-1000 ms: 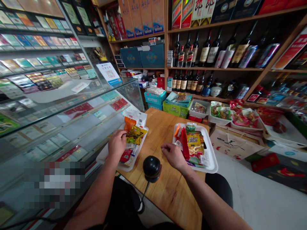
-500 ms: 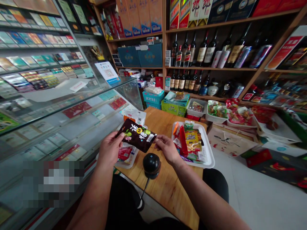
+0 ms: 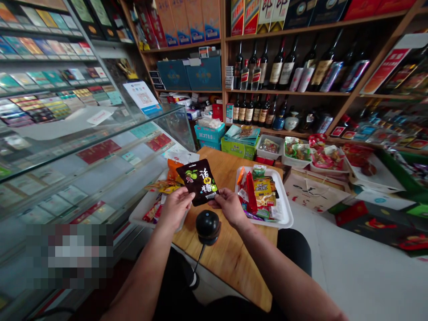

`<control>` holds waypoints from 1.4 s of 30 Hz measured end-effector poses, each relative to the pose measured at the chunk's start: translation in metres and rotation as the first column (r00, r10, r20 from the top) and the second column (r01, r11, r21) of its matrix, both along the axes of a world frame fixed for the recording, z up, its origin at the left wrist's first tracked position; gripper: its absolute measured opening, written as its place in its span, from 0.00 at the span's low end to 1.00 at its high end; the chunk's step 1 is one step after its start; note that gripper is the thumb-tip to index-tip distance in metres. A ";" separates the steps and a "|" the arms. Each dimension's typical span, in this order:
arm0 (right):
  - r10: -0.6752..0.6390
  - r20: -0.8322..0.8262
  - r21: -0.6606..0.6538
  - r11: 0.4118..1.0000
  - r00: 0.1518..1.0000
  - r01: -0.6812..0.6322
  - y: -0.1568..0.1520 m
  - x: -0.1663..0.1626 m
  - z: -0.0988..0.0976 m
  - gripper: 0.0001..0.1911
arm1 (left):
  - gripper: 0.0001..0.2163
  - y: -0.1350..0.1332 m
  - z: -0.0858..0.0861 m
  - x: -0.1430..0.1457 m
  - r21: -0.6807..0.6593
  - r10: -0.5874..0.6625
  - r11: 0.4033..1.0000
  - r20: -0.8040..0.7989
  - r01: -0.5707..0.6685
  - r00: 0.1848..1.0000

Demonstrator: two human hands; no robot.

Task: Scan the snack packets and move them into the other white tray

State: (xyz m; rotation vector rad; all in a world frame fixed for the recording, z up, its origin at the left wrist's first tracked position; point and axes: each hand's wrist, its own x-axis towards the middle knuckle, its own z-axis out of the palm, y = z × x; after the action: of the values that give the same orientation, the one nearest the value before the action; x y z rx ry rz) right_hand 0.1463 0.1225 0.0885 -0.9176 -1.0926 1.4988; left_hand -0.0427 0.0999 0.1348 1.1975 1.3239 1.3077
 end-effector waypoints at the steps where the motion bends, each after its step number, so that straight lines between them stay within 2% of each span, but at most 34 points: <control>1: -0.025 0.089 0.037 0.999 0.996 0.022 0.002 0.001 -0.005 0.11 | 0.13 0.002 -0.004 0.000 0.010 0.000 1.000 -0.040 0.001 0.999; 4: -0.138 0.334 0.160 0.983 0.932 0.088 0.007 0.006 -0.020 0.07 | 0.11 0.009 -0.013 -0.004 0.040 0.007 0.999 -0.200 0.001 0.980; 7: -0.190 0.499 0.234 0.969 0.845 0.080 0.011 0.009 -0.034 0.08 | 0.11 0.021 -0.022 -0.009 0.057 0.016 0.998 -0.347 0.004 0.938; 13: -0.185 0.659 0.219 0.975 0.729 0.049 0.011 0.007 -0.060 0.10 | 0.12 0.041 -0.048 -0.009 0.039 -0.016 0.999 -0.419 0.036 0.908; 18: -0.157 0.704 0.182 0.983 0.692 0.037 0.012 0.008 -0.072 0.10 | 0.12 0.048 -0.067 -0.009 0.023 -0.042 0.998 -0.420 0.057 0.907; 25: -0.185 0.740 0.189 0.980 0.646 0.064 0.012 0.009 -0.074 0.11 | 0.10 0.050 -0.084 -0.010 0.026 -0.047 0.998 -0.417 0.063 0.908; 29: -0.196 0.759 0.210 0.976 0.621 0.052 0.012 0.009 -0.074 0.11 | 0.10 0.050 -0.087 -0.008 0.027 -0.045 0.998 -0.382 0.060 0.923; 37: -0.144 0.779 0.151 0.988 0.611 0.041 0.012 0.005 -0.071 0.12 | 0.10 0.049 -0.092 -0.010 0.021 -0.053 0.998 -0.406 0.067 0.912; 42: -0.165 0.767 0.183 0.982 0.620 0.035 0.010 0.008 -0.064 0.10 | 0.11 0.047 -0.083 -0.006 0.029 -0.018 0.999 -0.371 0.031 0.929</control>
State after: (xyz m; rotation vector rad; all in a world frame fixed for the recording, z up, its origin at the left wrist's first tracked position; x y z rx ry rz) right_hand 0.1540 0.1326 0.0245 -1.5675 -1.7126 0.8675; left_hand -0.0488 0.1467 0.0516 1.5351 1.5496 1.1232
